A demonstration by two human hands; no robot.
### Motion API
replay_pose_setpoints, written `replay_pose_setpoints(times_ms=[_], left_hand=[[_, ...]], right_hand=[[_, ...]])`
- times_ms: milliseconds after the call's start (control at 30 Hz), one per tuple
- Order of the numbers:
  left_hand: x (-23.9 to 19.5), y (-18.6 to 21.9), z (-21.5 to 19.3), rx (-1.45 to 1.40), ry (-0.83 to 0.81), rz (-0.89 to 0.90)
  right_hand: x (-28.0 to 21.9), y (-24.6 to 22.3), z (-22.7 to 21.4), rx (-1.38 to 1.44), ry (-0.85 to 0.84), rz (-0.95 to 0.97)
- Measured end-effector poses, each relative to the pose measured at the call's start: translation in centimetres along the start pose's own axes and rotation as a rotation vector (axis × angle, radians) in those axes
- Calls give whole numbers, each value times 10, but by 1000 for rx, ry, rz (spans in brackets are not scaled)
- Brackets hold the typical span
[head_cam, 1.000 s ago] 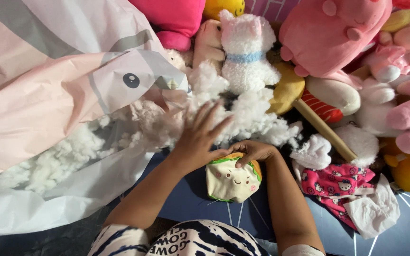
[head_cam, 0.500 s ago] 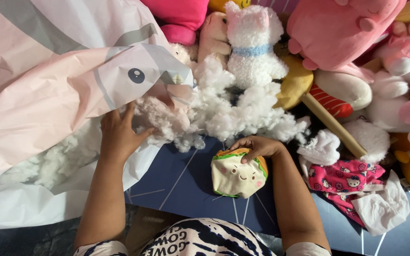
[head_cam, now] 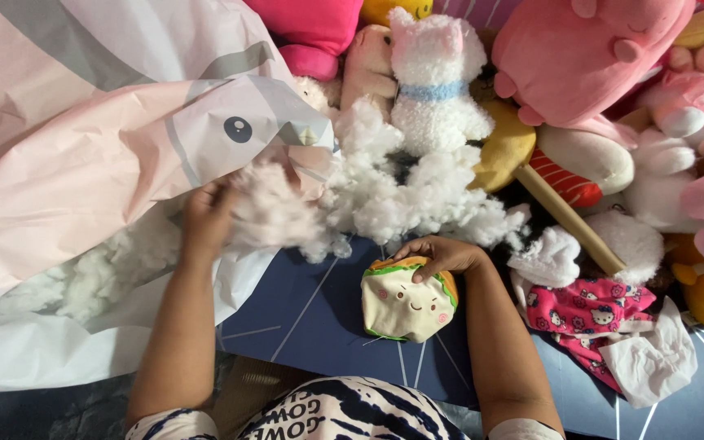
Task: The person stuffs a small taco-shaped plush toy with white polyester fiberfill. They repeatedly add stuffing by hand, adjust the opening, and compress the toy to distribute the fill evenly.
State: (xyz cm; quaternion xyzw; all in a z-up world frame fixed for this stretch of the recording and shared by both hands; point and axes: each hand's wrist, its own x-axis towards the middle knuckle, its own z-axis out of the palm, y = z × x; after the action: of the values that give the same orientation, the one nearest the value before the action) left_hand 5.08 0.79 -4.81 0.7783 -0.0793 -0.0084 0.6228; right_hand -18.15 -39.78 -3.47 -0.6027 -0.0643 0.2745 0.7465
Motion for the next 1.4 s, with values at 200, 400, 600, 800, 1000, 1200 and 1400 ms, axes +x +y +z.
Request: replay_pose_setpoints(times_ms=[200, 400, 600, 800, 1000, 1200, 1400], left_hand=[[-1, 2, -3, 142, 10, 47], [-1, 16, 4, 303, -6, 107], [-9, 43, 1, 460, 7, 159], [-17, 63, 3, 616, -2, 219], [-24, 67, -6, 787, -1, 297], [-48, 95, -14, 960, -18, 361], [-113, 136, 8, 304, -239, 527]], right_hand=[[-1, 1, 0, 10, -2, 22], [0, 2, -1, 5, -17, -13], [0, 2, -2, -21, -29, -25], [0, 1, 0, 0, -18, -2], [1, 2, -3, -2, -27, -8], [4, 1, -5, -28, -47, 5], [3, -2, 2, -84, -73, -46]])
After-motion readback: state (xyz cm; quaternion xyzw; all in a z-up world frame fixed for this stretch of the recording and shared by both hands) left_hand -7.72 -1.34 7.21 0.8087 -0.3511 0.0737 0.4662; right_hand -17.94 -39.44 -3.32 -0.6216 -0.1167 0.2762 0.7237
